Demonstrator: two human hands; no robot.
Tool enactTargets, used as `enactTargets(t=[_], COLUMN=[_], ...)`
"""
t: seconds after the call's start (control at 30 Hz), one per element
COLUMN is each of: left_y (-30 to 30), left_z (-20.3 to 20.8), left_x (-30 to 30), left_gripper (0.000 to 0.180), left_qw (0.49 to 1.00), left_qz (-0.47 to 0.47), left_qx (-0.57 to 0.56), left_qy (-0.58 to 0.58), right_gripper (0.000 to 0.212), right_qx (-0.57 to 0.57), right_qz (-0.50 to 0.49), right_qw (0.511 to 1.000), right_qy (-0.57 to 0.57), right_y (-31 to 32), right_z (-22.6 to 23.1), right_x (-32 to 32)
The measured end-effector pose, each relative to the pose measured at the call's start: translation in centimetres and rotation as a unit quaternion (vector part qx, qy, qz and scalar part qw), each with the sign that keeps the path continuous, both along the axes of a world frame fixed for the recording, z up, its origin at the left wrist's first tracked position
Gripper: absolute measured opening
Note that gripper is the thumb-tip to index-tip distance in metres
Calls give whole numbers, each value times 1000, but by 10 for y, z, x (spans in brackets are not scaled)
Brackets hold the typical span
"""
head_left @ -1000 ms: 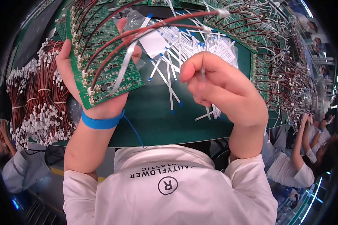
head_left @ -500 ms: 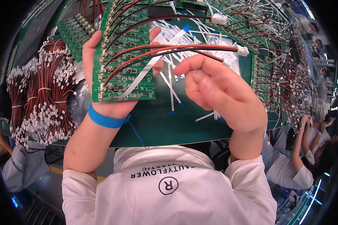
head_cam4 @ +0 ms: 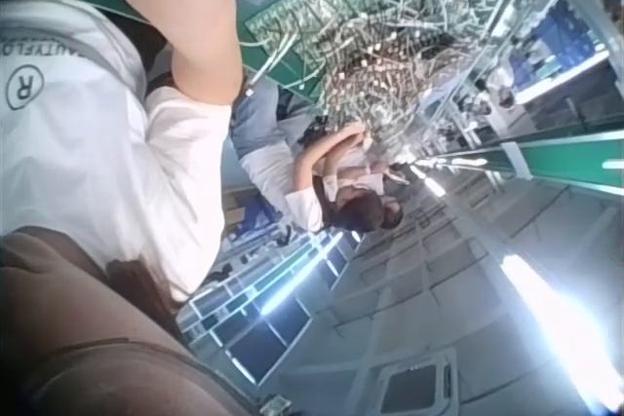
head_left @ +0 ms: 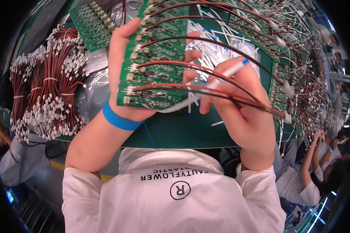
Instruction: The person assembles electronic components by hand, connecting wire bundles to printed circuit boards.
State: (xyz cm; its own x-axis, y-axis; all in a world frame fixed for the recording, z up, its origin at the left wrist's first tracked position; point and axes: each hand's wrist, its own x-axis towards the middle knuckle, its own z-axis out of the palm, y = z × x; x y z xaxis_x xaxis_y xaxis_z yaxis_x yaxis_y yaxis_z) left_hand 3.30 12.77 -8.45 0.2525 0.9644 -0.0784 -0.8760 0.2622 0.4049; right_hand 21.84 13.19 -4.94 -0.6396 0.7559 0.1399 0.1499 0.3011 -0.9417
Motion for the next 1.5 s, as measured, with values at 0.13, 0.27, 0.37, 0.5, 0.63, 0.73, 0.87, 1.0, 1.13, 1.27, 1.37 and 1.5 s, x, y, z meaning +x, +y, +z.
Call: enactTargets(t=[0.13,0.27,0.37,0.5,0.63,0.73,0.87,1.0,1.13,1.27,1.37,1.5], left_y=[-7,-8,-9,-7,-10,-12,-13,-13,-12,-13,-15,-16], left_z=[7,4,1,-1,3,11,10,10,7,5,4,5], left_x=[12,15,15,23,18,15,14,15,15,19,21,23], left_gripper=[65,65,66,66,66,65,66,67,65,62,59,57], left_qw=[998,996,995,978,979,986,987,984,982,978,965,970], left_qz=[13,6,9,115,90,48,31,53,57,86,100,84], left_qx=[-50,-80,-76,-89,-81,-102,-96,-101,-102,-80,-64,-76], left_qy=[23,27,63,151,161,124,127,137,150,170,234,215], right_gripper=[12,11,15,20,22,20,17,17,19,21,23,26], right_qx=[83,210,223,262,243,233,301,277,259,292,283,297], right_qz=[3,5,5,-4,-33,-51,-28,-50,-25,-14,5,11], right_qw=[997,978,975,965,969,970,952,959,965,956,958,954], right_qy=[-4,4,-16,35,41,46,58,29,-18,-28,-51,-36], right_y=[-3,-3,-5,-4,-13,-13,-11,-13,-11,-9,-9,-8], right_z=[-9,-10,-13,-24,-19,-21,-25,-18,-21,-21,-18,-23], right_x=[-13,-25,-28,-27,-36,-34,-35,-35,-27,-22,-22,-21])
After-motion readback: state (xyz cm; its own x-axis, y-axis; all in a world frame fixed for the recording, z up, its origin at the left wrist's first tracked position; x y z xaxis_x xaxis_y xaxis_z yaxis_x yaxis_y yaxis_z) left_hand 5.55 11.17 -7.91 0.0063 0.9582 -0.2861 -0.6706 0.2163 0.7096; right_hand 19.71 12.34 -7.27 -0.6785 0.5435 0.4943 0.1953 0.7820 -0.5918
